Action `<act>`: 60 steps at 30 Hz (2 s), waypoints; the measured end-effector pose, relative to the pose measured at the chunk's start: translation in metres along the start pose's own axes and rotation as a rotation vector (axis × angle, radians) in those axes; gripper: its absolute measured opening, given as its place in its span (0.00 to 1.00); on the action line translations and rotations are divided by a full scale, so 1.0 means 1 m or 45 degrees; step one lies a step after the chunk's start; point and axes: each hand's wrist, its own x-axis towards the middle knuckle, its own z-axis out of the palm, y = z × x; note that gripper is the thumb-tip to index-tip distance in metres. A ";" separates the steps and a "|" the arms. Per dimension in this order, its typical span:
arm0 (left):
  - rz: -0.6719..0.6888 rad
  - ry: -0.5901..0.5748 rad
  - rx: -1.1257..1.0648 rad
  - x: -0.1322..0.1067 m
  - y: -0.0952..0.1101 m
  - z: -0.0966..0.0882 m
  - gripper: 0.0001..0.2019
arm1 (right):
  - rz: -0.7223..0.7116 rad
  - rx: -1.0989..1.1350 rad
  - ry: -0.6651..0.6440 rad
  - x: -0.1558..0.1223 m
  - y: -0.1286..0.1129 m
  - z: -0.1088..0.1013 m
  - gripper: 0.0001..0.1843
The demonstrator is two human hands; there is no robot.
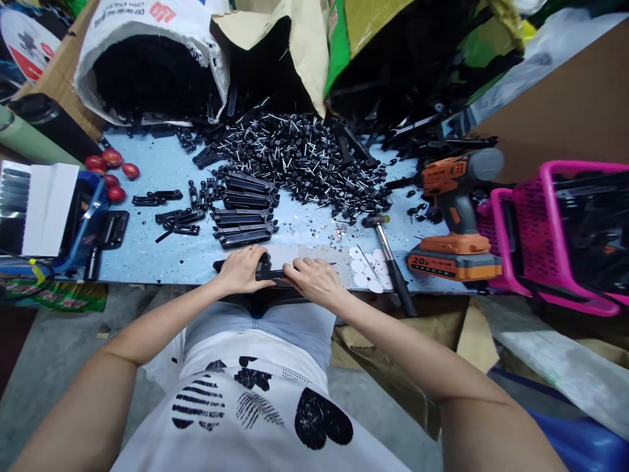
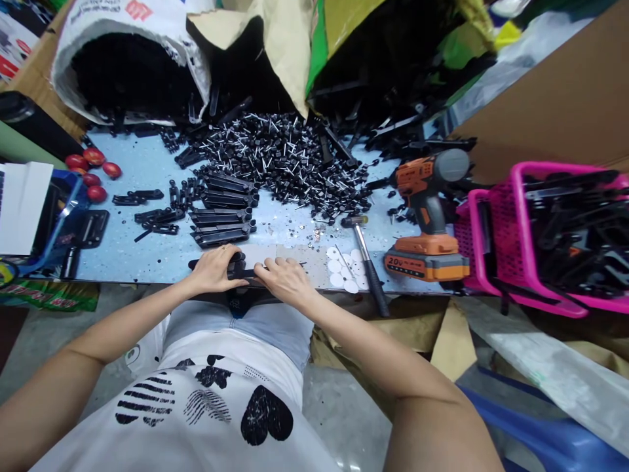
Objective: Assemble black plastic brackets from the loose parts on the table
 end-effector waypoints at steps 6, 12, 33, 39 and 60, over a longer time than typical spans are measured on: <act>0.136 0.180 -0.050 -0.007 -0.008 0.007 0.21 | -0.020 -0.035 0.052 0.006 -0.005 -0.025 0.16; 0.099 0.122 -0.017 -0.008 -0.005 0.008 0.24 | -0.107 0.022 0.022 0.009 0.010 -0.024 0.18; -0.007 0.067 0.210 0.224 0.039 0.038 0.14 | 0.851 0.091 0.285 0.016 0.122 0.025 0.17; -0.063 0.186 0.090 0.192 0.028 0.015 0.14 | 1.086 0.159 0.007 0.053 0.140 0.029 0.15; -0.433 1.006 -0.652 -0.015 -0.029 0.026 0.12 | 0.211 0.415 -0.096 0.020 0.013 -0.043 0.10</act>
